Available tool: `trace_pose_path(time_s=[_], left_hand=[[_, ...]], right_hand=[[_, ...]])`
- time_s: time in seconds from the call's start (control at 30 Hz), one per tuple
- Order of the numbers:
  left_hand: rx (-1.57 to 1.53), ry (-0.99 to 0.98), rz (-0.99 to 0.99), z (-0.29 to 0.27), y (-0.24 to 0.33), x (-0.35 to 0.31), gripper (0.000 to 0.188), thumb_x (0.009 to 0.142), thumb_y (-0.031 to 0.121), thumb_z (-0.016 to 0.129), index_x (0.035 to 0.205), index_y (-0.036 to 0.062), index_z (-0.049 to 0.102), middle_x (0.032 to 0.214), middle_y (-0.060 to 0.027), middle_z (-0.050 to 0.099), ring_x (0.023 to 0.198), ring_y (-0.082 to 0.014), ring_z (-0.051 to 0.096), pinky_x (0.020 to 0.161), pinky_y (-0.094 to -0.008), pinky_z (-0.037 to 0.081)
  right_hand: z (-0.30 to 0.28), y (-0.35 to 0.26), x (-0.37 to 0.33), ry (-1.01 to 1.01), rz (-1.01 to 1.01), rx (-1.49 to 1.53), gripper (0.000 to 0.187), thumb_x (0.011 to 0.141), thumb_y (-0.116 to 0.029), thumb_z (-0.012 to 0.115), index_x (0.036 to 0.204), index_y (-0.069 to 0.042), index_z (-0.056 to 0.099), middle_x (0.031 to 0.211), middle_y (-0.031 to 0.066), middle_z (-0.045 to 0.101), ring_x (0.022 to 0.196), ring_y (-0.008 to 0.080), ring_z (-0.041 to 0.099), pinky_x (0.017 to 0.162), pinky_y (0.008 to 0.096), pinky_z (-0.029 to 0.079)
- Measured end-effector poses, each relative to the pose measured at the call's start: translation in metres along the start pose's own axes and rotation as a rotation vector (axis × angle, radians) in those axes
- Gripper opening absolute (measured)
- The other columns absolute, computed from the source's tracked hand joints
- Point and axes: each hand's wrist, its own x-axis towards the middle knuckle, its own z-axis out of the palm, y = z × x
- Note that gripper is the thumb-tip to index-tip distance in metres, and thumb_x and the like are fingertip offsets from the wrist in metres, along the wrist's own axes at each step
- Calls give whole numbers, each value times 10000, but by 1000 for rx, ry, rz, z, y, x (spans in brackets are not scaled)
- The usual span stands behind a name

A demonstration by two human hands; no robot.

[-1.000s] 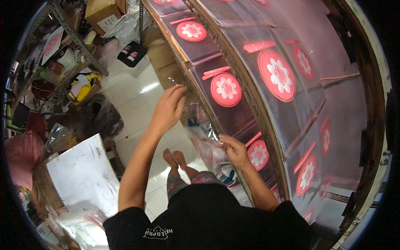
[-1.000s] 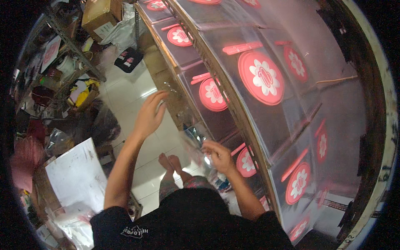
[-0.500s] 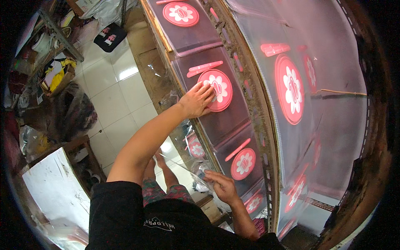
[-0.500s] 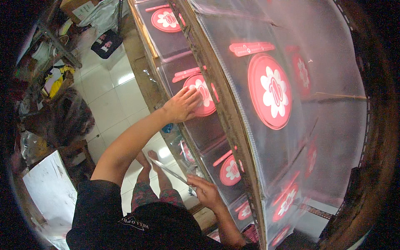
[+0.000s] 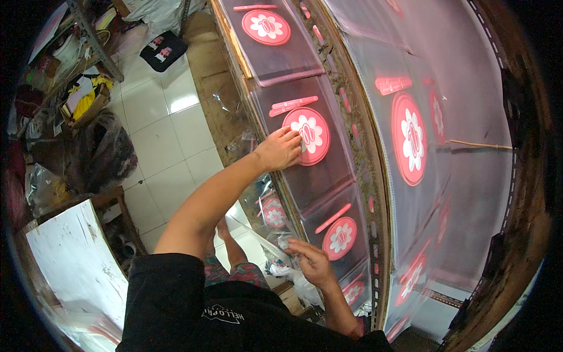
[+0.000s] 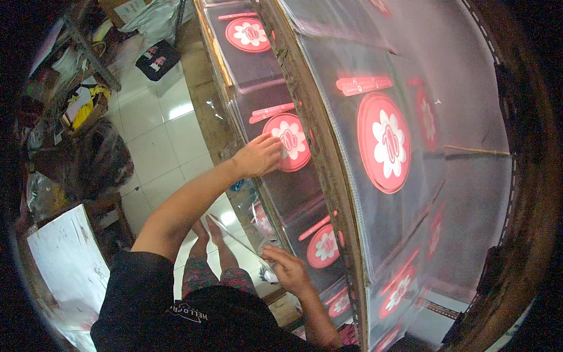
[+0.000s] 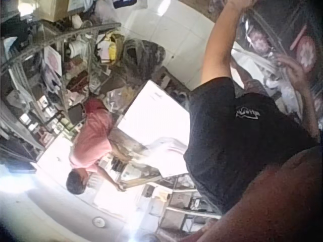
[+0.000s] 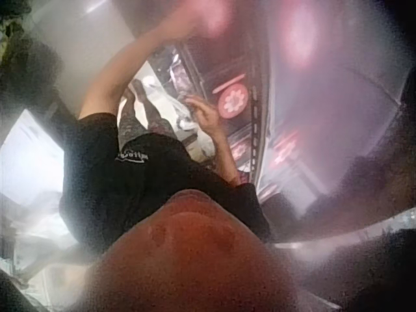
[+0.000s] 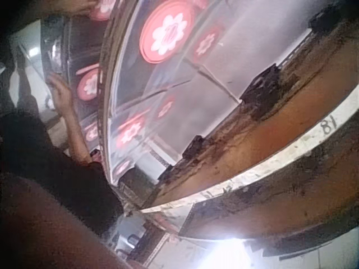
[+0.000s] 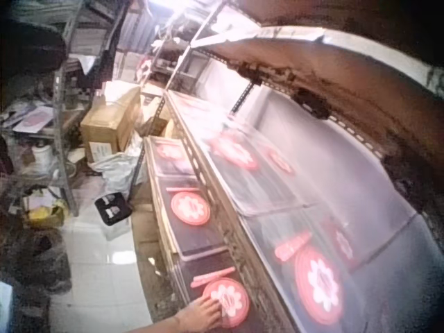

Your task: The person repeatedly picks up pink flower-shaped decorations from a shelf and places them into clear plastic bags on a table. Another person in a pink shirt is visible working at the same table in the background.

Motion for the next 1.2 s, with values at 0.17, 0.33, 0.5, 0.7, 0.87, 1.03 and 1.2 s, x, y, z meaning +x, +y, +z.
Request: trace_pose_path(time_s=[0.17, 0.33, 0.5, 0.7, 0.87, 1.03, 1.2], left_hand=[[-156, -79, -28, -7, -3, 3, 432, 828, 367, 682, 1096, 32, 633, 1258, -171, 586, 1273, -323, 501, 1133, -496, 339], [153, -7, -152, -42, -37, -4, 770, 831, 563, 635, 1354, 11, 515, 1442, -219, 461, 1396, -348, 376, 1190, -520, 231], [136, -231, -40, -56, -64, -19, 925, 825, 669, 580, 1457, 17, 402, 1541, -231, 332, 1461, -358, 267, 1209, -524, 164], [118, -244, 25, -49, -71, -24, 978, 796, 738, 545, 1465, 40, 398, 1550, -224, 317, 1463, -365, 257, 1208, -527, 162], [111, -207, 51, -43, -73, -28, 951, 822, 730, 515, 1465, 40, 393, 1542, -228, 327, 1458, -371, 265, 1208, -530, 162], [151, -188, -37, -43, -64, -29, 931, 866, 719, 462, 1464, 10, 384, 1548, -228, 320, 1463, -371, 254, 1213, -527, 141], [158, -184, -64, -44, -62, -29, 924, 882, 717, 437, 1461, -2, 388, 1552, -229, 316, 1466, -368, 248, 1216, -525, 129]], right_hand=[[10, -2, 3, -4, -23, 10, 438, 839, 170, 406, 1173, 36, 655, 1286, 214, 618, 1073, 265, 680, 912, 332, 546], [11, 4, 3, -3, -21, 0, 440, 839, 169, 406, 1178, 37, 654, 1287, 215, 620, 1092, 265, 672, 903, 331, 550], [13, -6, 9, -12, 14, 15, 431, 846, 154, 418, 1182, 30, 659, 1288, 207, 625, 1153, 272, 640, 899, 334, 550], [14, 1, 12, -18, 21, 49, 415, 859, 134, 432, 1185, 20, 662, 1280, 198, 634, 1155, 269, 636, 898, 335, 549], [13, -5, 19, -25, 11, 18, 414, 859, 135, 429, 1182, 22, 663, 1275, 203, 635, 1146, 270, 642, 894, 335, 551], [10, -3, 21, -24, -1, -12, 419, 852, 140, 419, 1173, 28, 665, 1270, 204, 637, 1144, 271, 642, 901, 337, 549], [10, -3, 23, -23, -8, 32, 433, 845, 133, 418, 1194, 26, 651, 1288, 204, 625, 1124, 267, 655, 912, 339, 549]])
